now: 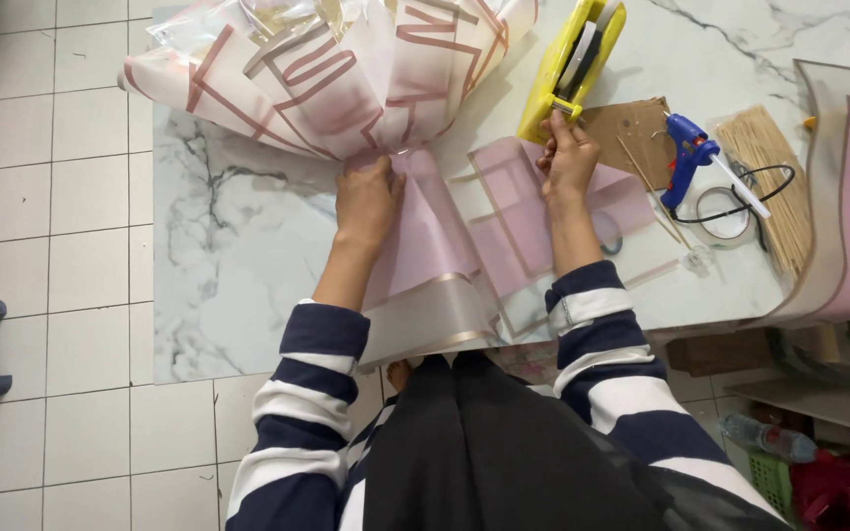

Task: The person wraps a large bouquet with pink and clear patterned paper, folding and taping the layers around the base. They cut a sheet of pink paper with scissors and attach it to the bouquet, then secure the wrapping with tape.

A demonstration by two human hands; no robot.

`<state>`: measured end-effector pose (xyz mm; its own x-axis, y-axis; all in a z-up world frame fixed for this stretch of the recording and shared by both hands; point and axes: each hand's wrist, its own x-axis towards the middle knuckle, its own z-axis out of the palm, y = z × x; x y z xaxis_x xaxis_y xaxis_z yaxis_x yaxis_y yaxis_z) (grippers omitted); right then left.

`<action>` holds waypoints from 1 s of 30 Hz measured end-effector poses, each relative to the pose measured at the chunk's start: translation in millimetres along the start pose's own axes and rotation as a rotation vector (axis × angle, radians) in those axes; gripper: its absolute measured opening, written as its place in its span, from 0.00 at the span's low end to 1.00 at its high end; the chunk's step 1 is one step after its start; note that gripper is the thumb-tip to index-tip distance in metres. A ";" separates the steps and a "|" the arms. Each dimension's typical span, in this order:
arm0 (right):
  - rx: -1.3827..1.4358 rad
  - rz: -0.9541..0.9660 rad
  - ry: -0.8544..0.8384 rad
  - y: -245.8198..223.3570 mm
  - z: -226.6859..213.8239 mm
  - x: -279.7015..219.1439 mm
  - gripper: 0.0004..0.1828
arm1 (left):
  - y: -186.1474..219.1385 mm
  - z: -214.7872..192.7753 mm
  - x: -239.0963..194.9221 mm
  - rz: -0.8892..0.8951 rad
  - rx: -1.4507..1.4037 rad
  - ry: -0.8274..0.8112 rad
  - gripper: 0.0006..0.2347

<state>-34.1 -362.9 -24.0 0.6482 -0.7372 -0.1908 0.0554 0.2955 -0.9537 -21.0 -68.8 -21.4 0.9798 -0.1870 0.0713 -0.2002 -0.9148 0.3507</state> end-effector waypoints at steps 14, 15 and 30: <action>-0.009 -0.088 0.040 -1.6 6.3 4.5 0.12 | -18.8 8.2 6.9 0.145 0.046 0.029 0.13; 0.001 -0.097 0.052 -1.8 5.9 4.2 0.12 | -20.0 8.5 5.3 0.153 0.038 0.017 0.12; -0.709 -0.346 -0.004 12.4 -23.6 58.2 0.05 | -35.2 26.3 16.6 0.214 0.067 0.027 0.11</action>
<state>-13.6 -416.5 -52.4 0.6853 -0.7139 0.1440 -0.2418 -0.4094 -0.8797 2.4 -49.1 -57.1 0.9146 -0.3701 0.1627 -0.4017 -0.8774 0.2622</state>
